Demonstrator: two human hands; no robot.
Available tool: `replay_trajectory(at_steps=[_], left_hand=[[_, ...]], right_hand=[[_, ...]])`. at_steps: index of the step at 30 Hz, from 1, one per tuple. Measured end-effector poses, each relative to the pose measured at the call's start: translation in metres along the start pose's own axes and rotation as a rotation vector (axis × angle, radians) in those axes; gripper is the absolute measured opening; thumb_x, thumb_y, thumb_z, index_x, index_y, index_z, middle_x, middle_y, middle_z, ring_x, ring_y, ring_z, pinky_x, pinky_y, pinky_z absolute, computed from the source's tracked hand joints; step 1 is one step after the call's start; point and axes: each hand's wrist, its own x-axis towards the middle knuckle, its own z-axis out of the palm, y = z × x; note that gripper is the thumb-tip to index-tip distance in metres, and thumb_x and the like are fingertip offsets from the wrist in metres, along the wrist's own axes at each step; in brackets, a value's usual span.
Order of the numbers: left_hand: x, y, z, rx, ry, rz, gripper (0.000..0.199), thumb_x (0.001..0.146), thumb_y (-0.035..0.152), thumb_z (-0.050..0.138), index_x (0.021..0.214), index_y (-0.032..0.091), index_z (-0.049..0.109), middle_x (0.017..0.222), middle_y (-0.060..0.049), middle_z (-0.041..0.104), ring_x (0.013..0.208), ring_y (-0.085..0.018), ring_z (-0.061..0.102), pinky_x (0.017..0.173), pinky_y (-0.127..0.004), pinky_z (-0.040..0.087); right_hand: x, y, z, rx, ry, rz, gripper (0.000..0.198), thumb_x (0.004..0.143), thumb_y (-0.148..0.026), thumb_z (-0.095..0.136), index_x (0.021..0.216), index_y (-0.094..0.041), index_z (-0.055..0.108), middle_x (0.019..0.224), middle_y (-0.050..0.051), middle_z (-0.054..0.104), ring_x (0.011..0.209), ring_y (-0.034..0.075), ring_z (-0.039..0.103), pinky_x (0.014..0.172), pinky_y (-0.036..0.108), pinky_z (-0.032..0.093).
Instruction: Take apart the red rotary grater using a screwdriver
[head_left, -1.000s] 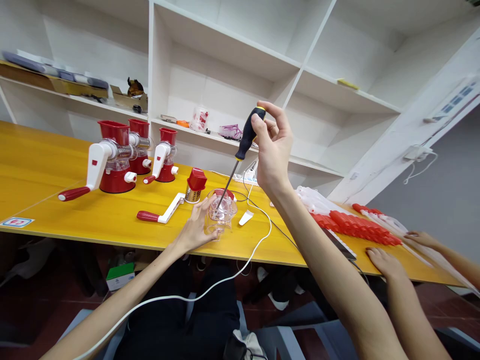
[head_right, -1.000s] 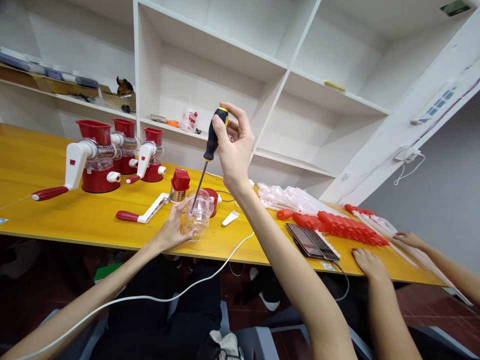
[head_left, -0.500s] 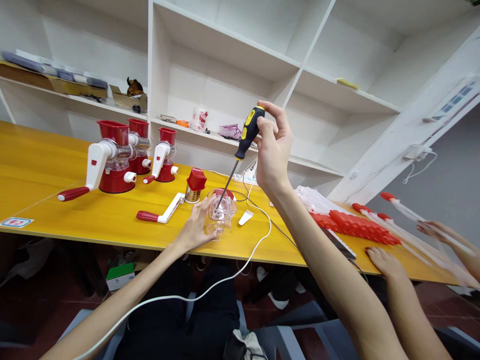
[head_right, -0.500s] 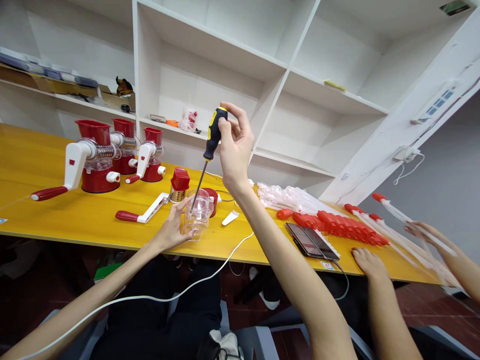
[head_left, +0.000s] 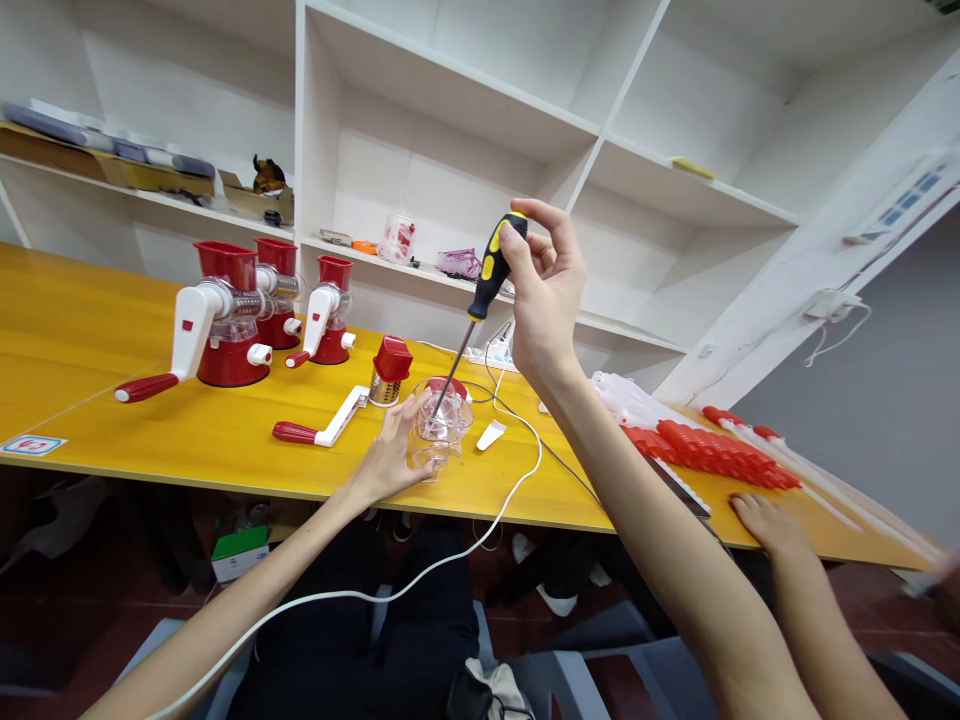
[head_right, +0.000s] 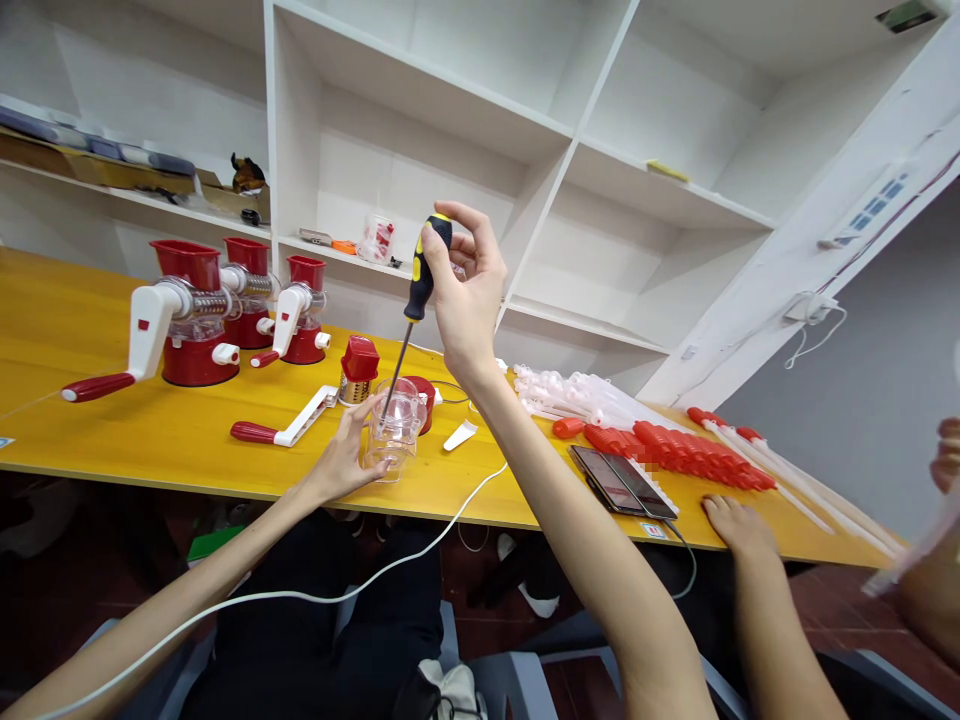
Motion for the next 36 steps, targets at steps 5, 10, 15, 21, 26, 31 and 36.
replay_trajectory(at_steps=[5, 10, 15, 21, 26, 31, 36], left_hand=[[0.0005, 0.0005, -0.0004, -0.002, -0.012, -0.003, 0.098, 0.076, 0.021, 0.07, 0.156, 0.033, 0.015, 0.159, -0.009, 0.032, 0.148, -0.032, 0.028, 0.115, -0.052, 0.039], [0.0011, 0.0016, -0.001, -0.002, -0.012, 0.006, 0.097, 0.077, 0.023, 0.071, 0.156, 0.033, 0.014, 0.159, -0.009, 0.032, 0.149, -0.031, 0.026, 0.116, -0.052, 0.039], [0.0007, 0.0001, 0.0, -0.004, -0.008, 0.009, 0.097, 0.078, 0.022, 0.07, 0.156, 0.033, 0.014, 0.159, -0.009, 0.033, 0.151, -0.031, 0.024, 0.115, -0.052, 0.041], [0.0007, -0.0011, 0.001, -0.007, -0.006, 0.004, 0.096, 0.078, 0.023, 0.07, 0.156, 0.034, 0.015, 0.16, -0.008, 0.032, 0.15, -0.03, 0.025, 0.114, -0.052, 0.042], [0.001, 0.0002, 0.0005, -0.014, -0.006, 0.01, 0.097, 0.077, 0.022, 0.071, 0.156, 0.033, 0.016, 0.159, -0.009, 0.033, 0.149, -0.03, 0.026, 0.115, -0.052, 0.04], [0.0012, 0.0007, 0.0003, -0.005, -0.009, 0.006, 0.097, 0.076, 0.022, 0.07, 0.156, 0.033, 0.015, 0.16, -0.008, 0.032, 0.15, -0.031, 0.025, 0.115, -0.052, 0.041], [0.0012, 0.0004, 0.0005, -0.003, -0.005, 0.009, 0.096, 0.077, 0.021, 0.069, 0.155, 0.033, 0.015, 0.161, -0.007, 0.032, 0.15, -0.031, 0.025, 0.115, -0.052, 0.041]], right_hand=[[-0.0015, 0.0016, -0.001, -0.005, -0.018, -0.018, 0.036, 0.088, -0.059, 0.058, 0.111, -0.03, 0.059, 0.082, -0.001, 0.058, 0.075, 0.012, 0.056, 0.072, 0.028, 0.051], [0.0, 0.0044, -0.0014, -0.021, -0.009, 0.001, 0.032, 0.09, -0.054, 0.053, 0.111, -0.03, 0.059, 0.085, 0.0, 0.057, 0.073, 0.011, 0.054, 0.073, 0.029, 0.051], [0.0006, 0.0039, -0.0007, -0.032, -0.026, 0.002, 0.035, 0.091, -0.057, 0.051, 0.111, -0.03, 0.058, 0.084, 0.0, 0.057, 0.072, 0.012, 0.054, 0.071, 0.029, 0.051], [-0.0024, -0.0007, 0.0007, -0.001, 0.003, 0.004, 0.039, 0.081, -0.058, 0.068, 0.108, -0.03, 0.059, 0.087, -0.001, 0.06, 0.079, 0.012, 0.057, 0.074, 0.029, 0.053], [-0.0021, 0.0007, -0.0003, 0.04, -0.014, 0.006, 0.045, 0.074, -0.054, 0.076, 0.109, -0.03, 0.059, 0.086, -0.001, 0.06, 0.08, 0.012, 0.058, 0.075, 0.028, 0.054], [-0.0029, 0.0021, -0.001, 0.0, -0.038, -0.01, 0.046, 0.081, -0.059, 0.068, 0.116, -0.032, 0.058, 0.087, -0.001, 0.063, 0.083, 0.013, 0.06, 0.081, 0.032, 0.055], [-0.003, 0.0052, -0.0019, 0.0, -0.043, 0.023, 0.04, 0.087, -0.058, 0.059, 0.119, -0.033, 0.056, 0.09, -0.001, 0.064, 0.084, 0.014, 0.062, 0.082, 0.035, 0.056]])
